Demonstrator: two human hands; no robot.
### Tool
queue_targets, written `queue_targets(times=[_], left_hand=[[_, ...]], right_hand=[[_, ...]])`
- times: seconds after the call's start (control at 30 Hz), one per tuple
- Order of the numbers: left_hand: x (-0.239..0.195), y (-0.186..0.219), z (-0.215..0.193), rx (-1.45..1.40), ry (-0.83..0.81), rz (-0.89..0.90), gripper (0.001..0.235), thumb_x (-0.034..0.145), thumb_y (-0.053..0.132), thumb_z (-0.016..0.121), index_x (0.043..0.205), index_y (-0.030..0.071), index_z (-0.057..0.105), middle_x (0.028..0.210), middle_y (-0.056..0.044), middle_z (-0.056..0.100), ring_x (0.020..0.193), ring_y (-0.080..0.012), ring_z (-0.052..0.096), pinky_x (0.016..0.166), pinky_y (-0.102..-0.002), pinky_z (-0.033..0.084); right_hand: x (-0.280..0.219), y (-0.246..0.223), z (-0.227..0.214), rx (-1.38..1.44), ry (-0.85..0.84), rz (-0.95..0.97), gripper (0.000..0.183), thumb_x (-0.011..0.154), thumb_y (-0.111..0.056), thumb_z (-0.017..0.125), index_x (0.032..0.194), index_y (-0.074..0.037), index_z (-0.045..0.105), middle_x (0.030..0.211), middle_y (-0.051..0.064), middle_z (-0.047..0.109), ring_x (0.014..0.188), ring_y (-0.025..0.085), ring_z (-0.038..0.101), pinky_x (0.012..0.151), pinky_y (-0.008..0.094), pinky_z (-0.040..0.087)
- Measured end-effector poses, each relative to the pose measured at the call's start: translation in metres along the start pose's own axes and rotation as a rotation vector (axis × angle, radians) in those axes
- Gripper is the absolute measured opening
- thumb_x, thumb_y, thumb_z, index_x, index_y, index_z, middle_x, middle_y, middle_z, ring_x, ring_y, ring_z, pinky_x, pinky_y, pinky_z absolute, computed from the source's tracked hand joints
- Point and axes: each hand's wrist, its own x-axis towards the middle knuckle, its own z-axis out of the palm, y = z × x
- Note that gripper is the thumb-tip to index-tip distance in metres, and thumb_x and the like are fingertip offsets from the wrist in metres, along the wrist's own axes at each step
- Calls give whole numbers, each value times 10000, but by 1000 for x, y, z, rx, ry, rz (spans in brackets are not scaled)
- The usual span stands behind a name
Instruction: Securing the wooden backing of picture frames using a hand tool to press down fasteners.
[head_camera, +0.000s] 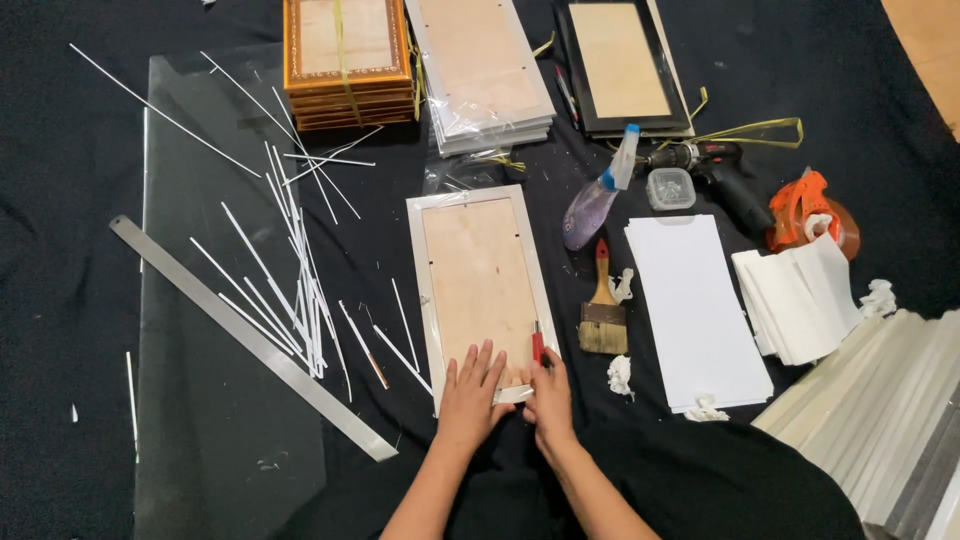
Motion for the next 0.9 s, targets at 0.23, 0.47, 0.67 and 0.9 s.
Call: queue_targets(times=[0.23,0.47,0.67,0.9], left_hand=[[2,1,-7,-33,-26,-13,992,838,518,808,1617,184,292,1709,-95,186,1552,-340,188,1192,-592,189],[2,1,-6,-51,-38,-25,998,824,486,837,1611,183,303,1708,-87,192,1551,-339,194,1192,-591,200],[2,-1,-6,-51,-34,-19,1001,824,495,837,1612,181,306,1706,-89,203,1550,-336,205,1184,-593,218],[3,-1,-10,-37,-33,-16,1006,823,503,840,1613,185,304,1706,-94,203,1549,-344,206,1184,-590,221]], right_hand=[[8,-24,-27,-20,-113,82,529,946,-300,578,1464,-208,516,684,45,446,438,98,320,358,237,219],[17,-8,-30,-1097,43,-381,457,1078,-378,316,1449,-127,407,1334,208,544,1057,559,631,867,667,498],[52,4,-51,-730,-76,-273,485,1036,-447,312,1405,-216,526,1040,108,763,940,312,719,860,409,496],[30,-31,-55,-1065,-110,-375,446,1073,-377,266,1415,-185,477,1236,146,694,1109,391,661,868,510,491]])
